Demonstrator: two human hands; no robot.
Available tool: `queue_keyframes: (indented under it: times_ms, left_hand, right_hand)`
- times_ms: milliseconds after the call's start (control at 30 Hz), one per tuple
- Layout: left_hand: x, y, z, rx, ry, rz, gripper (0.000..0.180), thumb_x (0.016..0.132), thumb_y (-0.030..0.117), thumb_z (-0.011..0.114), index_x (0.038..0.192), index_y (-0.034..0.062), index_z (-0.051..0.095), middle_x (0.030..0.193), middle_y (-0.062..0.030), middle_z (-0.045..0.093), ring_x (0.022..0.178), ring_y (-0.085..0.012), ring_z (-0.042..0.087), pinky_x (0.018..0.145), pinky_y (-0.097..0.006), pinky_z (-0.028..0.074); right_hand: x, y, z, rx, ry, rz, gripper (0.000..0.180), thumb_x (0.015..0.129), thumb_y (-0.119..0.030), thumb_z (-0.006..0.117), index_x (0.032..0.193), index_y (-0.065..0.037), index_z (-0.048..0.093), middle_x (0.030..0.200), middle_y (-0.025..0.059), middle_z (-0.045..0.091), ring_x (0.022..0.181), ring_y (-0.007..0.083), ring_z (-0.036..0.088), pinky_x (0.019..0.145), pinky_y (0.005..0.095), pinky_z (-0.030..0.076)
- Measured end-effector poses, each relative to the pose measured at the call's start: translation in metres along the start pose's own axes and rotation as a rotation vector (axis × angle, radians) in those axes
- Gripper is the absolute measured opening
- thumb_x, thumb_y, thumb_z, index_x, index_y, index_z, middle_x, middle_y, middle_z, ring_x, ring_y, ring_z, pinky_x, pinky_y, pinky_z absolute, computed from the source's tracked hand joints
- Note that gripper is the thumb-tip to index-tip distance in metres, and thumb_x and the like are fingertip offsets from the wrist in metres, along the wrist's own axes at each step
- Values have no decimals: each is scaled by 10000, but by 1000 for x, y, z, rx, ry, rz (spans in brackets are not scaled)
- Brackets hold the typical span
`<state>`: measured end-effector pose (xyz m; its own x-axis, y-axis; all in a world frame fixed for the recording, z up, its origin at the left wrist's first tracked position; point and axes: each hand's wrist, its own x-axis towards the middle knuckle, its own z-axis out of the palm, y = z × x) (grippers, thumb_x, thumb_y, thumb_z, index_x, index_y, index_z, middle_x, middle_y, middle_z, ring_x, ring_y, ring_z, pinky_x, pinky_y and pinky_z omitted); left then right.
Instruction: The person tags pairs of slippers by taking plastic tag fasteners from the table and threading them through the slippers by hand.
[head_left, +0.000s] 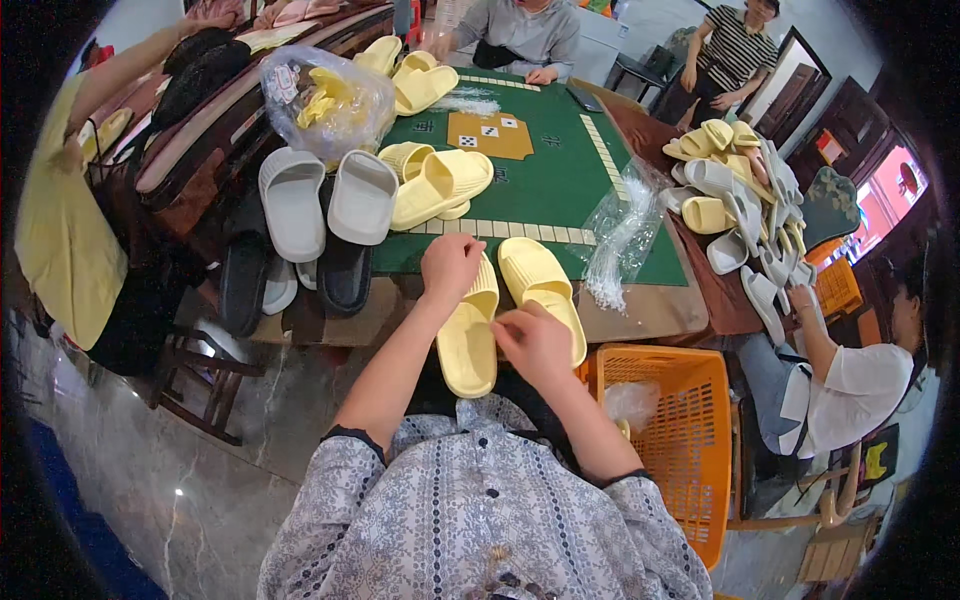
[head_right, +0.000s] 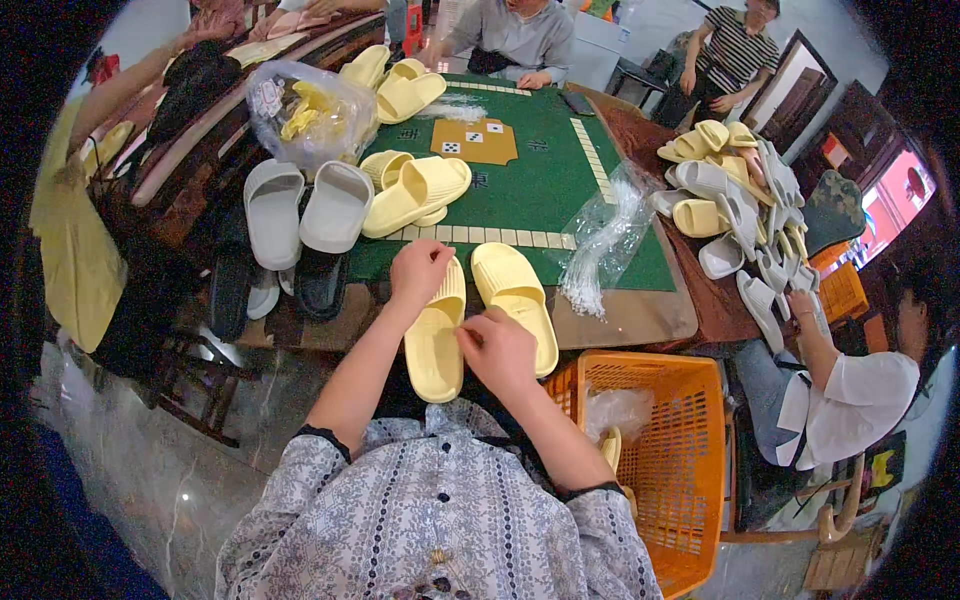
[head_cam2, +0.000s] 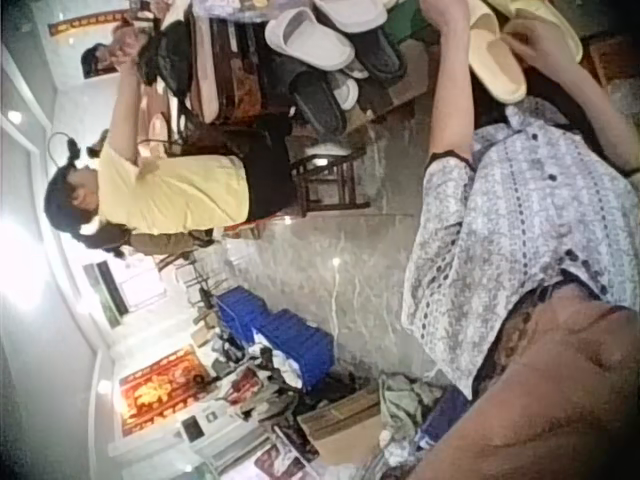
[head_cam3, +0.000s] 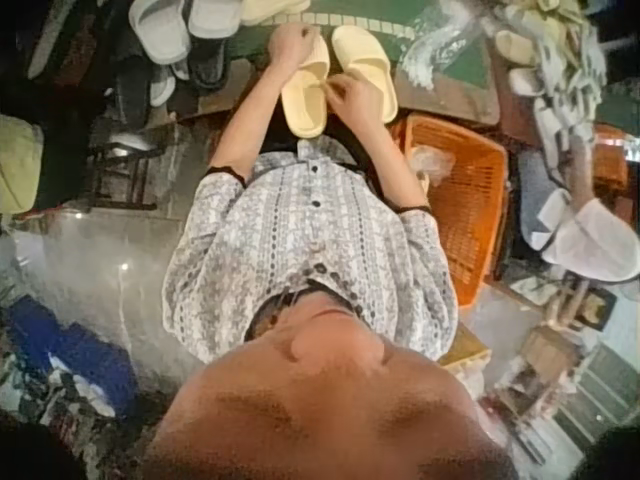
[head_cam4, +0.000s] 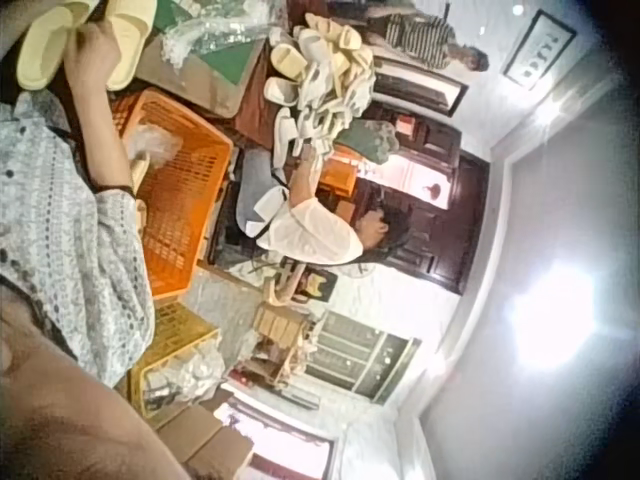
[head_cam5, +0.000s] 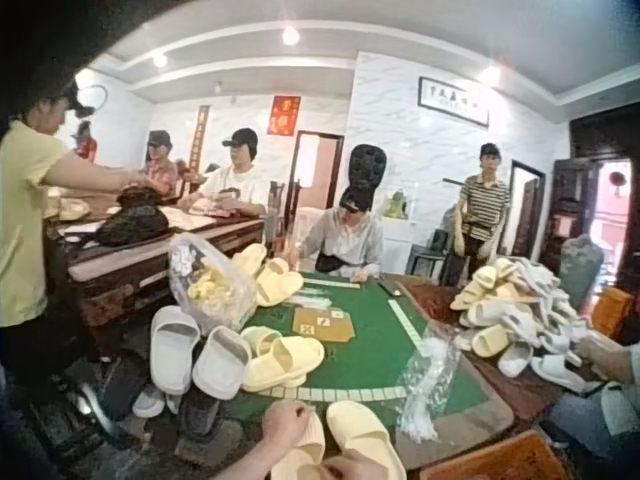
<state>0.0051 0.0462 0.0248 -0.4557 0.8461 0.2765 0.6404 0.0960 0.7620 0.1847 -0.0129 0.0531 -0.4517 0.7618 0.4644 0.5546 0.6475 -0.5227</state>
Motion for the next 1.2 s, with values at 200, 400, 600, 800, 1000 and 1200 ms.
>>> queue_keyframes:
  times_ms: [200, 400, 600, 800, 1000, 1200]
  left_hand:
    - [0, -6, 4, -24, 90, 85, 236, 829, 276, 643, 791, 50, 697, 781, -159, 659, 779, -358, 627, 692, -459, 494]
    - [-1, -4, 1, -10, 55, 52, 266, 842, 295, 648, 793, 35, 671, 779, -145, 653, 758, -332, 626, 679, -430, 483]
    - [-1, -4, 6, -44, 72, 88, 229, 822, 268, 656, 774, 47, 687, 758, -157, 655, 732, -357, 630, 639, -455, 491]
    - [1, -8, 6, -264, 43, 109, 243, 822, 252, 680, 942, 41, 707, 809, -122, 686, 715, -251, 648, 679, -352, 508]
    - [20, -9, 10, -633, -185, 45, 204, 876, 166, 625, 981, 0, 678, 829, -96, 691, 724, -163, 647, 691, -265, 492]
    - [32, 7, 30, -302, -223, 199, 221, 868, 220, 579, 959, 46, 682, 948, -153, 673, 929, -349, 618, 800, -412, 490]
  right_hand:
    - [-30, 36, -88, 125, 34, 252, 142, 803, -180, 718, 819, -40, 700, 779, 89, 657, 664, 190, 614, 613, 293, 484]
    - [-51, 68, -140, 425, 155, 457, 99, 815, -62, 701, 881, 10, 685, 775, -11, 649, 719, 53, 569, 635, 207, 447]
    - [-57, 108, -120, 1272, 190, 343, 158, 899, -218, 624, 884, -61, 610, 780, 9, 595, 600, 79, 468, 540, 193, 352]
    - [-28, 74, -95, 1394, 120, 464, 132, 927, -217, 610, 976, -95, 619, 789, 11, 609, 626, 80, 518, 534, 198, 397]
    - [-23, 72, -70, 348, -100, 340, 206, 885, -180, 630, 1009, -33, 702, 799, 55, 668, 673, 141, 604, 623, 262, 476]
    - [5, 70, -39, -91, -102, 265, 314, 774, -229, 701, 1049, -84, 656, 765, 95, 684, 699, 306, 654, 653, 407, 509]
